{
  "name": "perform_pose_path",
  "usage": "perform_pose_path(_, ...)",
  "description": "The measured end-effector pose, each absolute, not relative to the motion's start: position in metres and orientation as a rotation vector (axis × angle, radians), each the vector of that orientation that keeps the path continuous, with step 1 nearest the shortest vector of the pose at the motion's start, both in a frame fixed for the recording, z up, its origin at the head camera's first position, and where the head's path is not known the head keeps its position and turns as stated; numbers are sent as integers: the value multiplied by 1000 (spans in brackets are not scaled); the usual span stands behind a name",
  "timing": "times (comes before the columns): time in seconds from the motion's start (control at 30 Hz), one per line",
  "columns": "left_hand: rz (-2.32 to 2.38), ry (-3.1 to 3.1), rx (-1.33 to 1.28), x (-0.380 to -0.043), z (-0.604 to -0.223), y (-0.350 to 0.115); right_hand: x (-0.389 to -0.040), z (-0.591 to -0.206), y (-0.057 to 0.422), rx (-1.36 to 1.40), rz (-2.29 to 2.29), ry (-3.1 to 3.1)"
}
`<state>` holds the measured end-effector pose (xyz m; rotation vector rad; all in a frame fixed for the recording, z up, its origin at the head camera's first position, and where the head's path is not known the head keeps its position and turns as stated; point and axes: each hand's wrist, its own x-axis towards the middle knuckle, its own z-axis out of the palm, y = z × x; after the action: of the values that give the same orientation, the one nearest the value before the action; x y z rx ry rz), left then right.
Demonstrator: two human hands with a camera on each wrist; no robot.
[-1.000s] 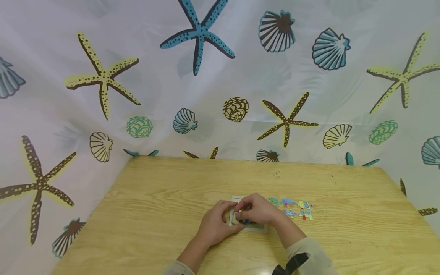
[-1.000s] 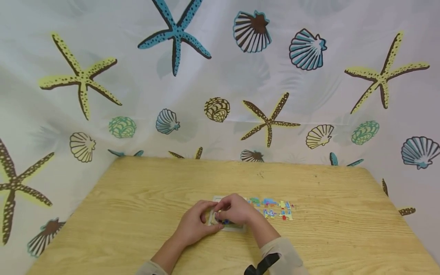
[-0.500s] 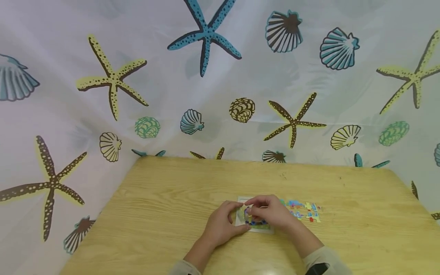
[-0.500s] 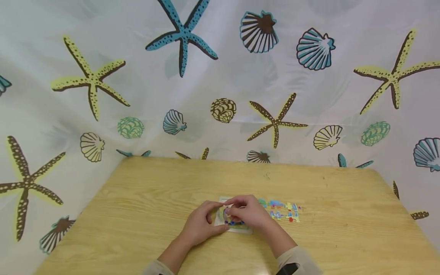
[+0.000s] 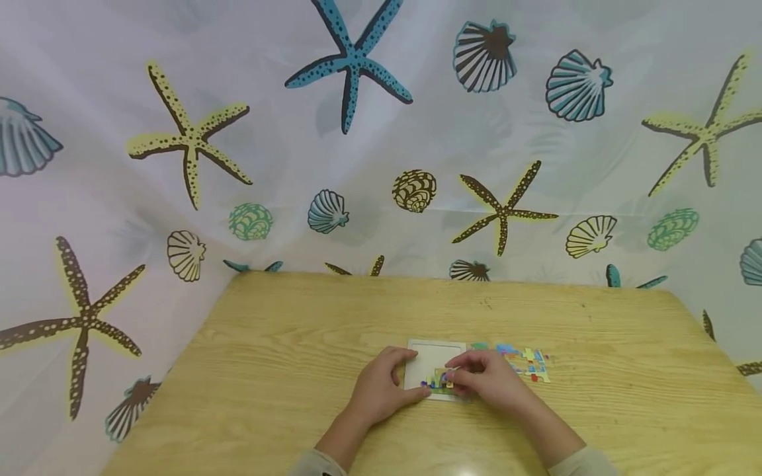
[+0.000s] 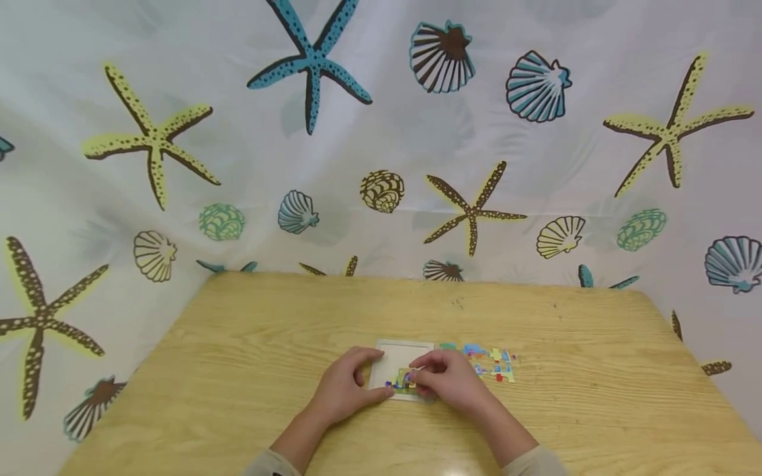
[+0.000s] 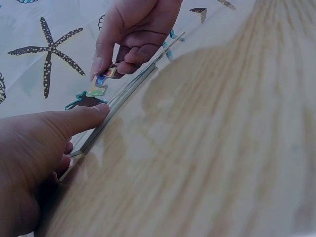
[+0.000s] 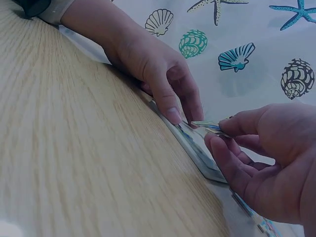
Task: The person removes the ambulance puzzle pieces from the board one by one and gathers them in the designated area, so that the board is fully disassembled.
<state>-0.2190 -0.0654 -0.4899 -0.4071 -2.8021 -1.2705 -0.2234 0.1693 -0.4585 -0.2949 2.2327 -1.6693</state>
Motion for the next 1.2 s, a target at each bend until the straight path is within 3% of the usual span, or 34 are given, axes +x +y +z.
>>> perform_pose_path(0.63, -1243, -2819, -394, -220, -491, -64, -219, -457, 223, -301, -1601, 2187)
perform_pose_path(1.03, -1261, -2824, -364, -219, -492, -64, -211, -455, 216, -299, -1292, 2658)
perform_pose_path(1.2, -1282, -2840, -351, -220, -490, -60, -214, -455, 225, -297, -1379, 2552)
